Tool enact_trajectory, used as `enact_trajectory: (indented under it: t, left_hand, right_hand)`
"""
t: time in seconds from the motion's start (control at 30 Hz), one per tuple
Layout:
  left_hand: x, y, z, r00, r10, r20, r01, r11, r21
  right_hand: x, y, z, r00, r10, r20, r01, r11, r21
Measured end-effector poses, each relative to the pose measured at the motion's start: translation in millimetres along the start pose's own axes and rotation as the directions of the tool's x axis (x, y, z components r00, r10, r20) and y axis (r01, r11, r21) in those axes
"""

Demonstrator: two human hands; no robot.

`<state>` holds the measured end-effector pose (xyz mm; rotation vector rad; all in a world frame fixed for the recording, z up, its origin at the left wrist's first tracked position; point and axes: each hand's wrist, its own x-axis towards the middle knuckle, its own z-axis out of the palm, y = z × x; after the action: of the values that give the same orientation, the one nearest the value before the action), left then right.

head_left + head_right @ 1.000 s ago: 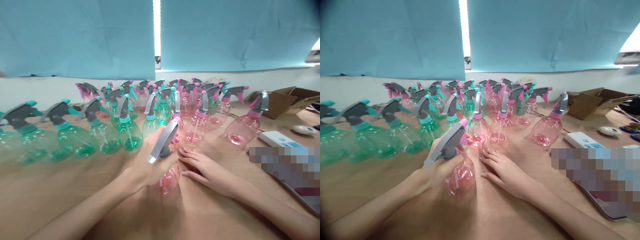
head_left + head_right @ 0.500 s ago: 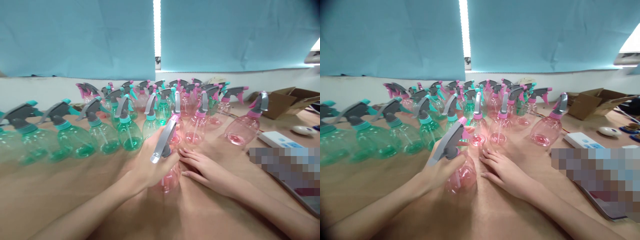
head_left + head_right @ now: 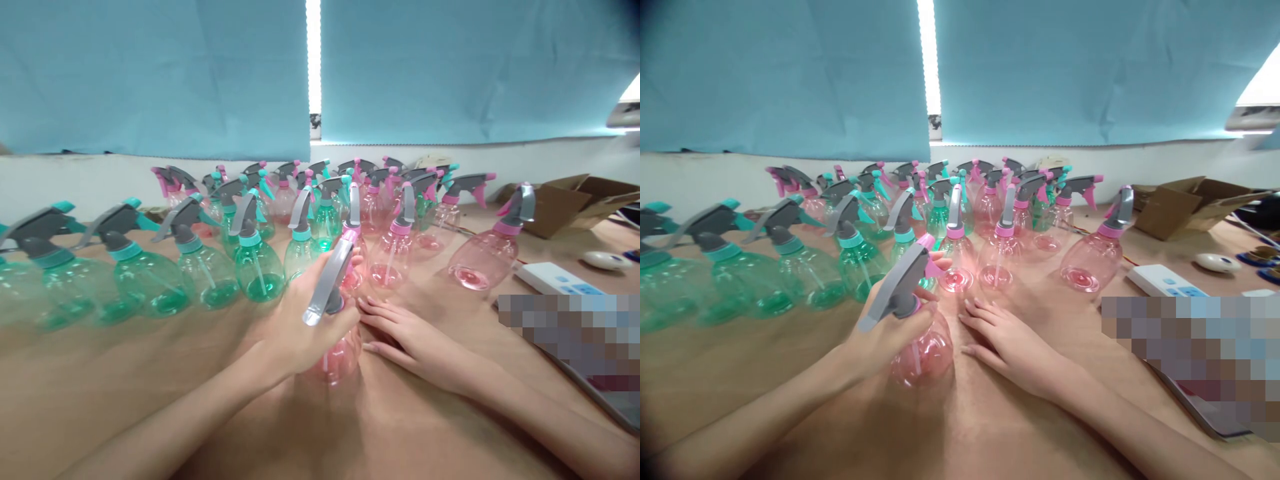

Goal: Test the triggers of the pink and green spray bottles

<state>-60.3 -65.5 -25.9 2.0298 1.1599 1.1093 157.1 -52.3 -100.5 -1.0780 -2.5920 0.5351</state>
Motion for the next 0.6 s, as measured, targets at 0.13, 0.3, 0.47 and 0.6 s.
enact_trajectory:
  t: [0.13,0.3,0.47,0.6]
  left_hand:
    - [-0.3,0.4,-0.3,1.0,0.011,0.002,-0.011,1.0,-0.004]
    - [-0.2,2.6,-2.2,1.0,0.024,0.008,-0.024,1.0,-0.006]
    - [-0.6,-1.4,-0.2,0.999,0.042,-0.01,-0.042,0.999,0.007]
    - [-1.0,-1.6,0.5,0.998,0.053,-0.028,-0.053,0.999,0.013]
  right_hand:
    - [0.2,-0.7,-0.2,1.0,-0.001,-0.011,0.001,1.0,0.01]
    - [-0.2,-1.1,-0.3,1.0,-0.001,-0.01,0.001,1.0,0.003]
    - [-0.5,-0.2,0.8,1.0,-0.007,-0.024,0.007,1.0,0.018]
    - [-0.2,-0.6,0.3,1.0,-0.006,-0.011,0.006,1.0,0.004]
